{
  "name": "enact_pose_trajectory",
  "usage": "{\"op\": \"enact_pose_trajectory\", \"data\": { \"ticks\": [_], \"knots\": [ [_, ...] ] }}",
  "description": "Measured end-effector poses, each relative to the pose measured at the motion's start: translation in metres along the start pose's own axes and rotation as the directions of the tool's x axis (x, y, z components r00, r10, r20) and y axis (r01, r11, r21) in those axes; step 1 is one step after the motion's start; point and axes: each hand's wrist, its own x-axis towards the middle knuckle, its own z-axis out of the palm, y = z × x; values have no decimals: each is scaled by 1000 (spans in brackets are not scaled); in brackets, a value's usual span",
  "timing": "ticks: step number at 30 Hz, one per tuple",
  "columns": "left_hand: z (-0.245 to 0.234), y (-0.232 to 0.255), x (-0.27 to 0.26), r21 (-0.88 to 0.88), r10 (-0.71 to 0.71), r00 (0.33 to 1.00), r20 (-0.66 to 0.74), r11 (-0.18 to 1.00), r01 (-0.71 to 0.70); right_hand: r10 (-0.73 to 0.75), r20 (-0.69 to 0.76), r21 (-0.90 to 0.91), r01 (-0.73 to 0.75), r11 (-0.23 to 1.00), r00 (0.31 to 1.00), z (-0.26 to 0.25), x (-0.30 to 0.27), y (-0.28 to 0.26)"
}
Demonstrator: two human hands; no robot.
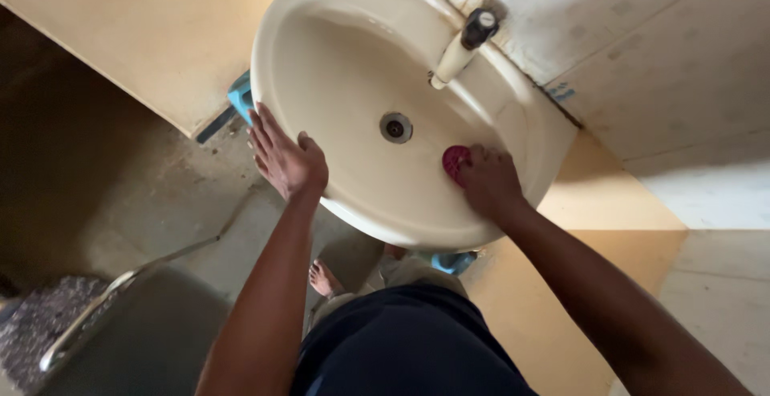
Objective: The person scrubs a white wall-mounted sink using a pink scrubbing brush. They repeatedly wet the brush under the tap and scrub the basin, faucet, and surrounding tiled wall.
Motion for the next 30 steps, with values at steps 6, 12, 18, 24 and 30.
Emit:
{"op": "enact_pose_trajectory", "data": {
  "ticks": [6, 12, 18, 24, 30],
  "knots": [
    [2, -2, 3, 29, -28, 1000, -2, 999, 29, -196, 384, 690, -139, 710, 902, -35, 20, -53],
    [2, -2, 1, 52, -38, 999, -18, 998, 39, -188, 354, 814, -202, 545, 916, -66, 47, -106],
    [-1, 2, 1, 78, -70, 998, -9, 995, 70, -54, 348, 457, -119, 881, 936, -19, 28, -36],
    [-2, 3, -1, 86, -74, 997, -18, 993, 75, -23, 49, 200, 13, 980, 999, 4, 35, -3],
    [-2, 4, 0, 69, -110, 994, -6, 992, 110, 12, 176, 294, -64, 954, 984, -10, 24, -8]
  ]
}}
